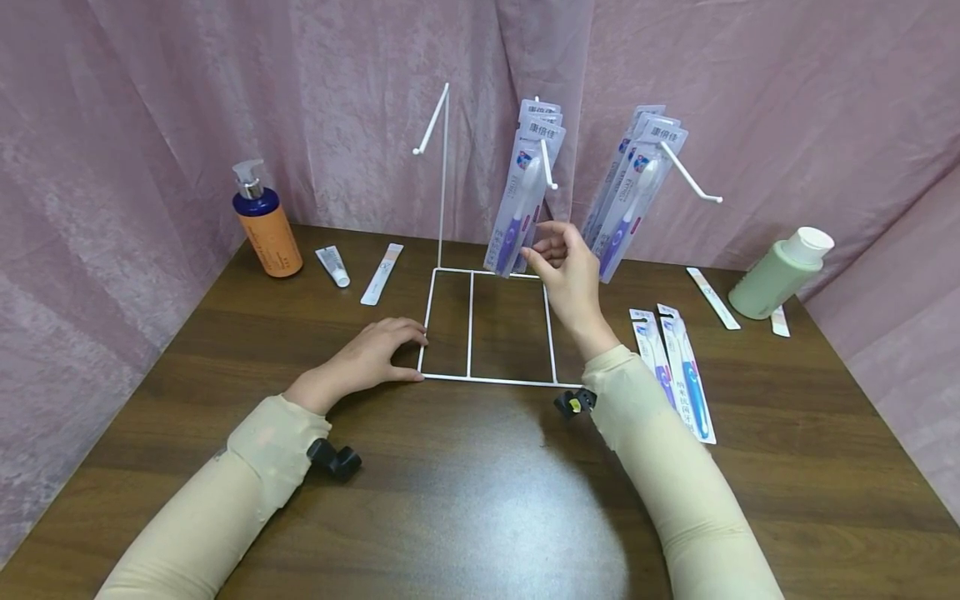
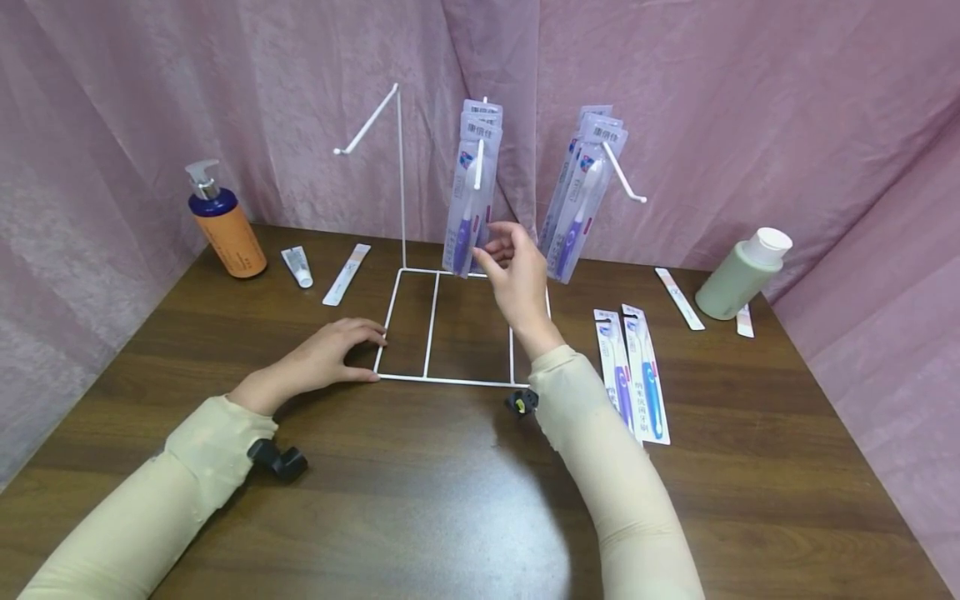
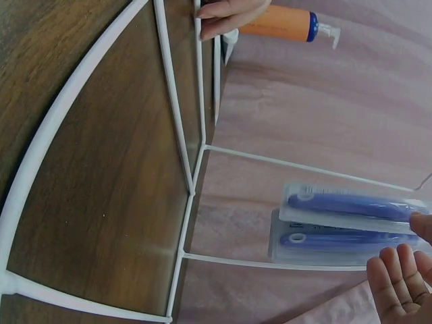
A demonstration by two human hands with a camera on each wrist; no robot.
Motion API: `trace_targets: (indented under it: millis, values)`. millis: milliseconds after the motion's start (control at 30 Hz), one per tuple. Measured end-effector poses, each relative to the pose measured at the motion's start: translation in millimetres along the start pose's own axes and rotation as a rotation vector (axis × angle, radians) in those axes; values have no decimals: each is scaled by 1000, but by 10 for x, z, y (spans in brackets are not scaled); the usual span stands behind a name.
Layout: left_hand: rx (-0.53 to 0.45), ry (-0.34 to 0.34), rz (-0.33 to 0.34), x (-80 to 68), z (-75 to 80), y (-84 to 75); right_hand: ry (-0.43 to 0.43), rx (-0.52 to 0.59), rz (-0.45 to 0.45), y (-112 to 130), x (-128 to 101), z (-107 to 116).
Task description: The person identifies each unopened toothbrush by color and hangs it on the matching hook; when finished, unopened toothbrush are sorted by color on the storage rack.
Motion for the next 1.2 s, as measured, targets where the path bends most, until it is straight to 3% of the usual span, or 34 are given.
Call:
trace_targets:
  millis: [500, 1200]
  values:
    - [4, 3, -1, 25, -9, -6, 7, -22, 3, 31, -51, 185]
    - [0, -3, -3, 4, -19, 19, 134, -160, 97, 329, -204, 563]
Point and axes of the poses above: each hand's wrist, its own x-axis towards the middle knuckle, its own z-axis out of the back of the hand, y = z × x, the point moved 9 cm from there along x, towards the middle knuckle, and after that the axes turned 5 degrees about z, right-handed, at the moved point
